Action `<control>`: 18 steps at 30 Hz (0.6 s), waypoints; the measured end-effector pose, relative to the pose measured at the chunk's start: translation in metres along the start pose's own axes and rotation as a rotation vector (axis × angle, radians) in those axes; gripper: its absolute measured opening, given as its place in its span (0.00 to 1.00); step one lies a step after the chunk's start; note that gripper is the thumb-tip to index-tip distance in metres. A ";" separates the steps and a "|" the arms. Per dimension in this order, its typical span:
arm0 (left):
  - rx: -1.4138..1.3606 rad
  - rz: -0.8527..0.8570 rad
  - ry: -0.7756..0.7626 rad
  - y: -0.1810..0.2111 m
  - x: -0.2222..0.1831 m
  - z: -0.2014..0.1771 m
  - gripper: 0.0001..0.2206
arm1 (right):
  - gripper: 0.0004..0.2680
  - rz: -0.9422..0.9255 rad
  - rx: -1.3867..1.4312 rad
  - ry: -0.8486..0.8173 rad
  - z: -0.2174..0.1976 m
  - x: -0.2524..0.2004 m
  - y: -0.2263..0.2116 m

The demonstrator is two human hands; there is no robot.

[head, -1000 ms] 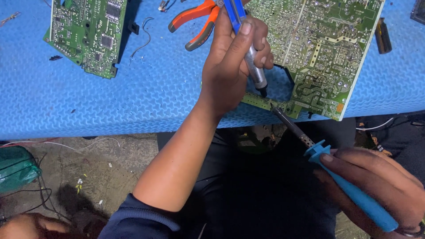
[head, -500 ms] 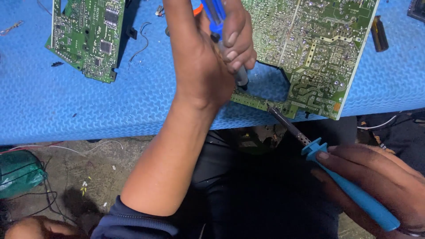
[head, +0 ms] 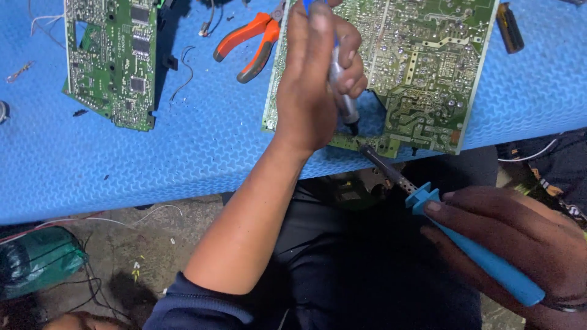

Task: Desoldering electronic components from a circuit board using a soldering iron and a manual desoldering pump.

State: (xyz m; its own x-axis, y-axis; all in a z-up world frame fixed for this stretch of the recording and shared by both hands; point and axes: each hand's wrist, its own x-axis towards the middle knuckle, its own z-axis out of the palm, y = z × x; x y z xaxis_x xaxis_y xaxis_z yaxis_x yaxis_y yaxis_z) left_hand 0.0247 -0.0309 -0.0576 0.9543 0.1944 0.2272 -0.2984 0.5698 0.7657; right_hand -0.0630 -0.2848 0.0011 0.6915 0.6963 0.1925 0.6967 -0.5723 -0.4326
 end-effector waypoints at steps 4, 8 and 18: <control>-0.010 -0.007 -0.186 -0.011 0.000 -0.009 0.12 | 0.18 0.056 0.021 -0.003 -0.005 0.006 -0.013; 0.024 -0.039 -0.274 -0.012 -0.003 -0.012 0.13 | 0.18 0.035 0.030 0.012 -0.001 0.002 -0.005; 0.066 -0.106 -0.260 -0.013 -0.004 -0.008 0.17 | 0.19 0.003 0.036 -0.024 -0.004 0.003 -0.003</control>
State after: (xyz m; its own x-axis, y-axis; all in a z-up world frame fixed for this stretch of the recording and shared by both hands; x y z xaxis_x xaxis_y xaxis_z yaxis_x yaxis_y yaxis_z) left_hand 0.0241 -0.0325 -0.0730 0.9557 -0.0797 0.2834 -0.2025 0.5209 0.8293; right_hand -0.0628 -0.2827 0.0063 0.6881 0.7054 0.1701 0.6873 -0.5583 -0.4646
